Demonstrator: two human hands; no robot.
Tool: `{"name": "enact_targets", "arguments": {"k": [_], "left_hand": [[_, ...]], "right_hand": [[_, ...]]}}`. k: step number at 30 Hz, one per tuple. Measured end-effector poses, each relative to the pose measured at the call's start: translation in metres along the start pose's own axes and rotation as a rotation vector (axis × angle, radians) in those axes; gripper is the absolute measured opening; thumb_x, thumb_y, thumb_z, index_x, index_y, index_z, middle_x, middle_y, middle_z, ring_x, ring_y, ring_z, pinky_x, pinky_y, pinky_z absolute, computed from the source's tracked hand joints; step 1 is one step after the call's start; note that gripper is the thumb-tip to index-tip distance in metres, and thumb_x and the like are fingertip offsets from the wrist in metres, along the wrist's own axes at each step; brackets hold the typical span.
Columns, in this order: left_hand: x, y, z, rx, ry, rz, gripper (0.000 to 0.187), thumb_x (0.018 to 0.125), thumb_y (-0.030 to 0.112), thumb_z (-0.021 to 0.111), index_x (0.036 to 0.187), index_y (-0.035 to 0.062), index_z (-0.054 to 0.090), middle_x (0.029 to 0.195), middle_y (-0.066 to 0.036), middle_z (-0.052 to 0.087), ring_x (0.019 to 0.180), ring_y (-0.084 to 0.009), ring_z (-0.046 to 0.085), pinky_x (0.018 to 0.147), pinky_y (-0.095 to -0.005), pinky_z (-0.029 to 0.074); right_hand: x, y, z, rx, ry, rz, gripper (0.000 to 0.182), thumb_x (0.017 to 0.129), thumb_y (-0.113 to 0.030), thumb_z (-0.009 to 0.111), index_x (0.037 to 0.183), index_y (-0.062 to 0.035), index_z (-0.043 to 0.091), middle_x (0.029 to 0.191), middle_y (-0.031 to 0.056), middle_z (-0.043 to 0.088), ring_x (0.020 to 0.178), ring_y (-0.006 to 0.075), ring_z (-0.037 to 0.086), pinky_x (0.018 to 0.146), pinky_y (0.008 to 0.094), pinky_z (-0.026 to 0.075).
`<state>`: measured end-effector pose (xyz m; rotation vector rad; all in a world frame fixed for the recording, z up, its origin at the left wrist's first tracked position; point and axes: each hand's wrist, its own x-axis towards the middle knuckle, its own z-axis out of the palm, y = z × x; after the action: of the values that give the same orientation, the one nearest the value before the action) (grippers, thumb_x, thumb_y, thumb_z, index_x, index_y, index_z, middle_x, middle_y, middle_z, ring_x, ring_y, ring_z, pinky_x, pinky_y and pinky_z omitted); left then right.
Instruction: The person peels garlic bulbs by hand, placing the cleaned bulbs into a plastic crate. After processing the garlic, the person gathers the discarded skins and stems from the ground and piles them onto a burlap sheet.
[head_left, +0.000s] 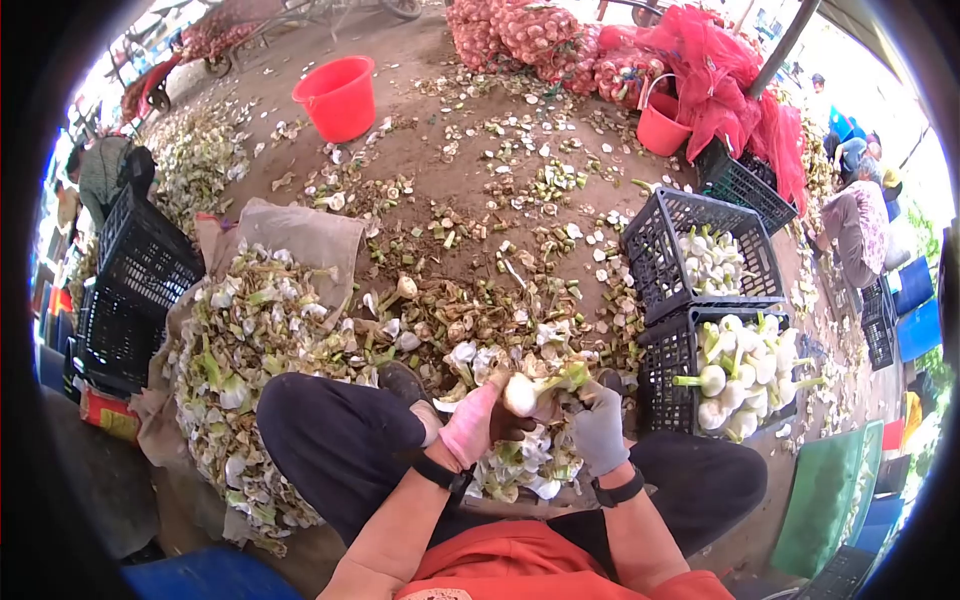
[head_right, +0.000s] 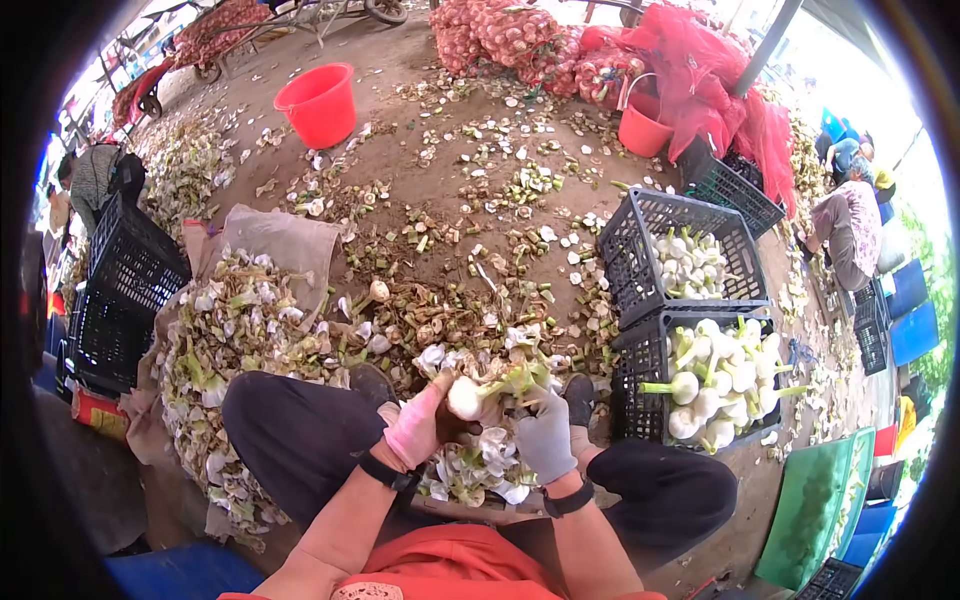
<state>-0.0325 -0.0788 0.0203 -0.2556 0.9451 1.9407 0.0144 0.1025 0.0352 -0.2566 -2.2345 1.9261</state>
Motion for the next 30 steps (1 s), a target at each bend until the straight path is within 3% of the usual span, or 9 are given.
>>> {"name": "enact_targets", "arguments": {"k": [5, 10, 12, 16, 17, 20, 22, 24, 30], "left_hand": [[0.0, -0.016, 0.031, 0.396, 0.307, 0.683, 0.048, 0.078, 0.009, 0.077, 0.118, -0.0014, 0.051, 0.11, -0.007, 0.059, 0.097, -0.0127, 0.058, 0.089, -0.0278, 0.049], [-0.003, -0.012, 0.02, 0.419, 0.314, 0.518, 0.05, 0.076, 0.002, 0.074, 0.121, -0.0012, 0.052, 0.11, -0.006, 0.059, 0.1, -0.0135, 0.057, 0.091, -0.0272, 0.048], [-0.009, -0.011, 0.018, 0.092, 0.016, 0.404, 0.057, 0.074, 0.0, 0.075, 0.126, -0.0006, 0.05, 0.112, -0.005, 0.059, 0.102, -0.0146, 0.058, 0.091, -0.0279, 0.048], [-0.006, -0.02, 0.018, 0.169, -0.028, 0.436, 0.068, 0.072, 0.001, 0.076, 0.132, 0.0022, 0.045, 0.119, -0.006, 0.057, 0.108, -0.0168, 0.057, 0.096, -0.0307, 0.046], [-0.005, -0.02, 0.016, 0.201, 0.002, 0.422, 0.067, 0.072, -0.001, 0.075, 0.131, 0.001, 0.044, 0.121, -0.007, 0.055, 0.113, -0.0171, 0.054, 0.098, -0.0325, 0.045], [0.0, -0.02, -0.002, 0.212, 0.019, 0.466, 0.066, 0.071, -0.003, 0.074, 0.13, 0.0008, 0.045, 0.121, -0.007, 0.056, 0.113, -0.0169, 0.054, 0.098, -0.0319, 0.045], [-0.002, -0.012, 0.0, 0.142, 0.019, 0.428, 0.065, 0.071, -0.004, 0.073, 0.13, 0.0003, 0.046, 0.12, -0.007, 0.057, 0.112, -0.0169, 0.055, 0.096, -0.031, 0.046], [0.0, -0.01, 0.0, 0.313, 0.043, 0.42, 0.062, 0.071, -0.005, 0.072, 0.128, -0.0004, 0.047, 0.119, -0.008, 0.058, 0.11, -0.0168, 0.056, 0.094, -0.0304, 0.047], [-0.001, -0.007, -0.007, 0.33, 0.005, 0.426, 0.066, 0.074, 0.002, 0.077, 0.132, 0.0007, 0.046, 0.121, -0.009, 0.057, 0.109, -0.0168, 0.057, 0.093, -0.0312, 0.048]], "right_hand": [[0.001, -0.013, 0.001, 0.09, -0.003, 0.189, 0.02, 0.083, 0.01, 0.058, 0.101, 0.0036, 0.066, 0.089, 0.0029, 0.068, 0.08, 0.0062, 0.058, 0.073, 0.0227, 0.047], [0.006, 0.0, 0.002, -0.13, -0.037, 0.066, 0.02, 0.083, 0.006, 0.06, 0.101, 0.002, 0.067, 0.089, 0.0042, 0.069, 0.078, 0.0067, 0.059, 0.07, 0.0235, 0.047], [0.018, 0.018, -0.005, -0.226, 0.083, 0.029, 0.018, 0.078, 0.001, 0.064, 0.095, 0.0004, 0.067, 0.079, 0.0141, 0.068, 0.069, 0.0183, 0.064, 0.064, 0.0291, 0.049], [0.043, 0.063, -0.011, -0.625, 0.176, -0.106, 0.015, 0.075, 0.001, 0.063, 0.089, -0.0012, 0.067, 0.074, 0.0166, 0.065, 0.07, 0.0285, 0.065, 0.067, 0.0383, 0.05], [0.047, 0.058, -0.018, -0.698, 0.015, 0.166, 0.032, 0.072, 0.005, 0.061, 0.102, -0.0021, 0.067, 0.088, 0.0141, 0.068, 0.082, 0.0319, 0.065, 0.076, 0.035, 0.05], [0.038, 0.049, -0.017, -0.612, -0.027, -0.223, 0.04, 0.072, 0.005, 0.061, 0.111, -0.0037, 0.064, 0.106, 0.0162, 0.065, 0.1, 0.029, 0.061, 0.088, 0.0321, 0.047], [0.033, 0.03, -0.021, -0.486, -0.148, -0.117, 0.049, 0.075, 0.003, 0.064, 0.122, -0.0087, 0.059, 0.12, 0.0125, 0.059, 0.11, 0.0277, 0.058, 0.098, 0.0323, 0.042], [0.027, 0.006, -0.015, 0.154, -0.314, 0.199, 0.044, 0.08, -0.001, 0.066, 0.124, -0.0043, 0.058, 0.119, 0.0102, 0.06, 0.106, 0.0188, 0.059, 0.093, 0.0306, 0.045], [0.028, -0.009, -0.009, 0.126, -0.33, 0.303, 0.02, 0.086, -0.003, 0.065, 0.105, 0.0027, 0.066, 0.085, 0.0038, 0.067, 0.081, 0.0106, 0.06, 0.074, 0.0239, 0.048]]}}
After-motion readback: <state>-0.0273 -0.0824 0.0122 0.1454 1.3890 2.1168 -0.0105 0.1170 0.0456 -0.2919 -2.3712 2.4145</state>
